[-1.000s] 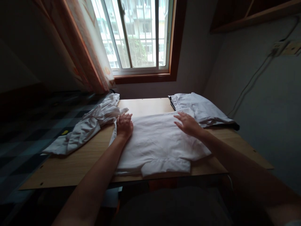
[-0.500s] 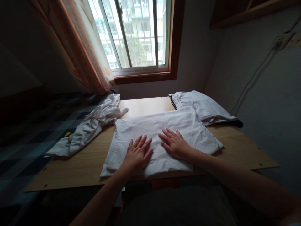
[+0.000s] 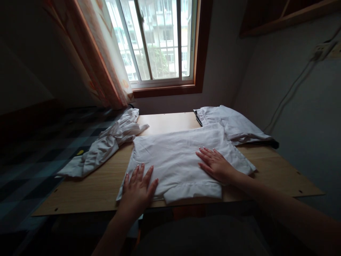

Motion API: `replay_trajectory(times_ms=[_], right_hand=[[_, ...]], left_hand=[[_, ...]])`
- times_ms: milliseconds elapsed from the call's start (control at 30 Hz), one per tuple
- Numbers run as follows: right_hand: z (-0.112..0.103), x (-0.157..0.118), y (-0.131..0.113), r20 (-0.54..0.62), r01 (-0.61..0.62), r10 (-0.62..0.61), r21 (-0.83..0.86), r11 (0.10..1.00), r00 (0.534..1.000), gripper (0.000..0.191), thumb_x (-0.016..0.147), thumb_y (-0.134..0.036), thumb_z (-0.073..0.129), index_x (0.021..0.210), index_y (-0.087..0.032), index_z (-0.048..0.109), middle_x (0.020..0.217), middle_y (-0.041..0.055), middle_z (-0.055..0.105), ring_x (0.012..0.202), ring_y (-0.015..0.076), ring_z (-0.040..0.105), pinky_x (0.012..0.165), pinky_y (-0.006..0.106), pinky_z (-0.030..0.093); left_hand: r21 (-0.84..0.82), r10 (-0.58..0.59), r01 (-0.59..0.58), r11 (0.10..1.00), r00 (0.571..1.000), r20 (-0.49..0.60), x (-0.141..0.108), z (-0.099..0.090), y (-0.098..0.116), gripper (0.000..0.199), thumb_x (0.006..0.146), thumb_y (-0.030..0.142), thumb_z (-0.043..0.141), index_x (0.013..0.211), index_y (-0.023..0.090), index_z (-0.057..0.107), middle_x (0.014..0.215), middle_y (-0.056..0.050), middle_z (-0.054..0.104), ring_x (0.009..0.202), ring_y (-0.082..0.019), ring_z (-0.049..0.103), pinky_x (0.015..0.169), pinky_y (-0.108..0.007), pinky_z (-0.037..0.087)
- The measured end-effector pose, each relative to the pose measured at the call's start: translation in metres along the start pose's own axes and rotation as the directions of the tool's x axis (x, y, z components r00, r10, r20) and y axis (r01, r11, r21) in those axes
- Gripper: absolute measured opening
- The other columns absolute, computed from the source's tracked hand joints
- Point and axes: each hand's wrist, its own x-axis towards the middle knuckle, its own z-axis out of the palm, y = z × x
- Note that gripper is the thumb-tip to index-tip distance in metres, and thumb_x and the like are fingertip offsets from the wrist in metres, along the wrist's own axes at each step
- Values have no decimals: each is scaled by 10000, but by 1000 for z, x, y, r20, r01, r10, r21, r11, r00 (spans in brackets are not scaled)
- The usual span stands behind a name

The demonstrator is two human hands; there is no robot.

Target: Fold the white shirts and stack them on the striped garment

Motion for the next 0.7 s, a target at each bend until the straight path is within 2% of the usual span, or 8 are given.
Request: replay_trajectory(times_ms=[200, 467, 600, 700], right_hand=[[0, -16, 30, -30, -57, 55, -65, 996, 998, 542, 1018, -474, 357, 1490, -235, 474, 1562, 93, 428, 1466, 255, 356, 1209, 527, 235], [5, -34, 59, -82, -180, 171, -132, 975, 982, 559, 996, -508, 346, 1458, -244, 517, 1561, 93, 433, 1455, 281, 373, 1202, 534, 252], [4, -42, 73, -76, -197, 192, -73, 978, 978, 578, 967, -520, 392, 1460, -245, 515, 1564, 101, 431, 1457, 295, 367, 1186, 542, 276], [-8, -40, 87, -34, -192, 194, 56, 980, 980, 578, 917, -534, 480, 1385, -214, 594, 1524, 129, 482, 1420, 312, 420, 1159, 511, 334]], left_hand=[[38, -86, 90, 995, 992, -90, -13, 6, -14, 524, 965, 421, 463, 1460, 257, 521, 1587, -130, 384, 1464, -303, 361, 1200, -528, 219], [8, -118, 118, 993, 992, -51, -27, 0, -25, 520, 991, 396, 371, 1480, 264, 488, 1572, -84, 419, 1463, -270, 365, 1203, -551, 204], [-35, -118, 115, 993, 991, -71, -31, 2, -42, 507, 995, 318, 318, 1464, 288, 507, 1543, -67, 467, 1433, -267, 408, 1191, -568, 229], [-68, -84, 77, 995, 992, -98, -15, 1, -61, 527, 957, 275, 317, 1412, 209, 574, 1507, -123, 508, 1383, -299, 464, 1147, -515, 347]])
